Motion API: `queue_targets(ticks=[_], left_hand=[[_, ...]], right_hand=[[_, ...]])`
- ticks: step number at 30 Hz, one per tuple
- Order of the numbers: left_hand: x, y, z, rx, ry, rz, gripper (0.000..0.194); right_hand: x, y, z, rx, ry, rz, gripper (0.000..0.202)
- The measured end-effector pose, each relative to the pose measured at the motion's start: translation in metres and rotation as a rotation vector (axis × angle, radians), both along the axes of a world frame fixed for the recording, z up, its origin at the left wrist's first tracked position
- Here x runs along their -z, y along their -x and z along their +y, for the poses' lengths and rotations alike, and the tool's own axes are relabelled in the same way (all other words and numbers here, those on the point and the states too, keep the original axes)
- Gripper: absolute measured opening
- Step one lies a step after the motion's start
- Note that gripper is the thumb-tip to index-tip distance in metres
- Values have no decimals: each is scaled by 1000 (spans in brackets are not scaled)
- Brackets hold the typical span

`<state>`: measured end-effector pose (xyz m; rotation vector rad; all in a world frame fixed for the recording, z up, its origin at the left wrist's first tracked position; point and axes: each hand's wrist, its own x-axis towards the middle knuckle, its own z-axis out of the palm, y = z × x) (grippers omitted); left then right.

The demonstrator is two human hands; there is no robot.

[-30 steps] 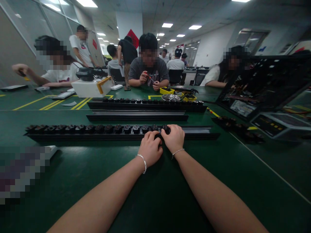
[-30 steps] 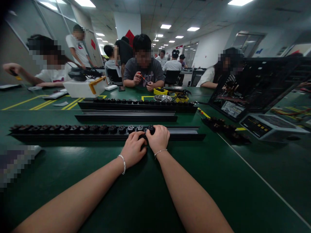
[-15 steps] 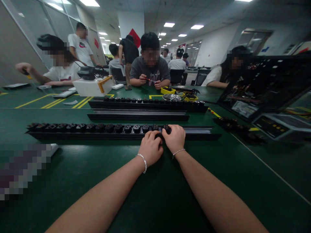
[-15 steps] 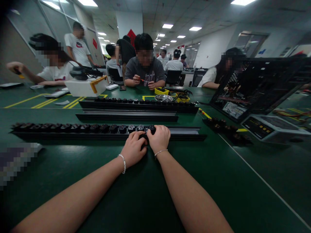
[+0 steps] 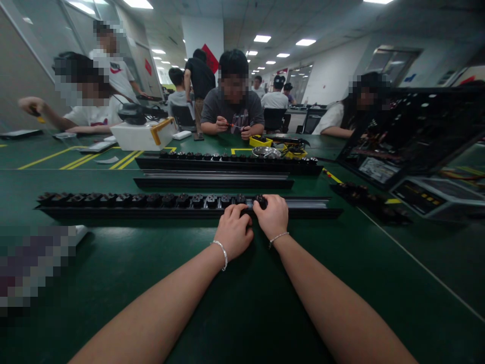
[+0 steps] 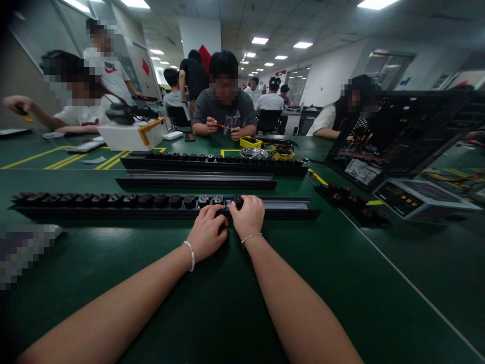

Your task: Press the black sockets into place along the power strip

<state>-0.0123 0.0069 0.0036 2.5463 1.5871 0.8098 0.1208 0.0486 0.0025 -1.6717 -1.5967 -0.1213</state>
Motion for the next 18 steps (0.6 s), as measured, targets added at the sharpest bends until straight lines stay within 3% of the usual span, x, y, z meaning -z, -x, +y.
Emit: queue_targets(ticks=[18], left_hand=[[1,0,0,-5,-4,1,11]], right_hand=[[1,-3,0,42,5,5,28]])
